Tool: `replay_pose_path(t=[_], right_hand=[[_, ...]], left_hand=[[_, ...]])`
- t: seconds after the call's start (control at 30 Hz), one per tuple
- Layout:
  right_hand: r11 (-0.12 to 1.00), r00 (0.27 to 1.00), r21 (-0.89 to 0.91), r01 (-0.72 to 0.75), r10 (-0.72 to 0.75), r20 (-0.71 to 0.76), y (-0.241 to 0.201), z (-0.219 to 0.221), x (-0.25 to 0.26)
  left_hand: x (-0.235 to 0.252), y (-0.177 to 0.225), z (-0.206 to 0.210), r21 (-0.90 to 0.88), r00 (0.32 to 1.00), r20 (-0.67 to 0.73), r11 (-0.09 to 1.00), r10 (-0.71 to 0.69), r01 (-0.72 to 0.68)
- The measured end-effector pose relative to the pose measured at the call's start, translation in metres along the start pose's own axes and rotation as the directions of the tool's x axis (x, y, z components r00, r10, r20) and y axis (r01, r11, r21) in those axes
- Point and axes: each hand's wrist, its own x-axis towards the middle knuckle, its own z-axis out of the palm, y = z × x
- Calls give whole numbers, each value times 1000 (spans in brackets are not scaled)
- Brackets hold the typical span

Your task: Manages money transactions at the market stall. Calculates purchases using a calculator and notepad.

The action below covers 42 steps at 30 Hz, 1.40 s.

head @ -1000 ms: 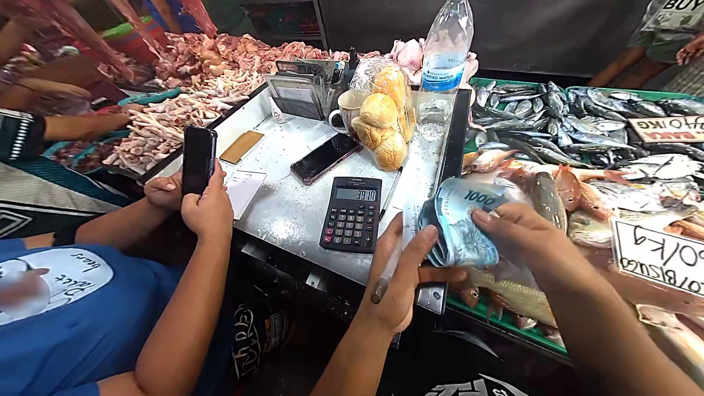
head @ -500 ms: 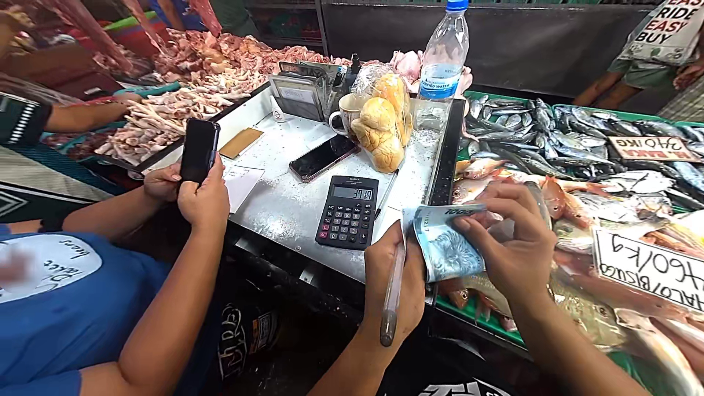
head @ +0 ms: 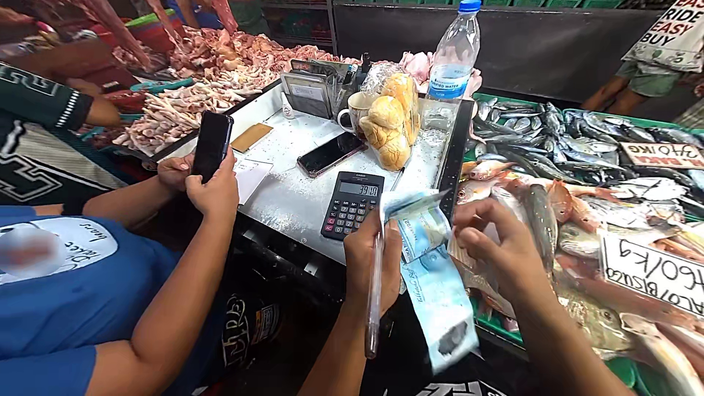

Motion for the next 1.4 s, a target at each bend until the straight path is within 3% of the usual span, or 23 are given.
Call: replay_pose_path(t=[0.13,0.37,0.43,0.6,0.67,0.73,0.8,0.83,0.93,1.07,1.23,1.4], right_hand=[[996,984,-81,-46,32,-174,-3,15,9],[991,963,64,-119,131,-236,-5,17,8],[997,976,-7,-80,77,-204,1,17,7],[967,962,-123,225,-240,-128,17,11,0],[941,939,-80,328,-333,-79,17,4,-5],[909,904,31,416,-417,91,16,-9,-8],[909,868,174,379,-415,274,14,-17,-7],[928,883,211,308,-362,300,14,-18,-7],[994,995,91,66,-72,69,9,-5,2],[995,994,-53,-85,81,-72,0,11,12],[997,992,-42,71,-75,-100,6,16,5],[935,942,-211,284,-313,-117,16,19,-3]], left_hand=[[-3,0,3,-53,995,103,999,-1,6],[-1,2,7,-174,985,29,970,-169,171],[0,2,8,-167,978,1,964,-211,208],[2,1,8,-174,969,-70,959,-238,223],[5,1,6,-166,957,-111,955,-267,247],[7,2,2,-172,957,-122,955,-265,242],[7,2,0,-173,969,-98,963,-225,206],[7,1,-1,-169,977,-77,969,-196,181],[3,1,-2,-129,990,-7,982,-140,138],[1,3,-3,-133,988,73,980,-136,145],[0,2,-6,-145,988,46,978,-148,153],[0,2,-6,-84,994,-39,992,-100,97]])
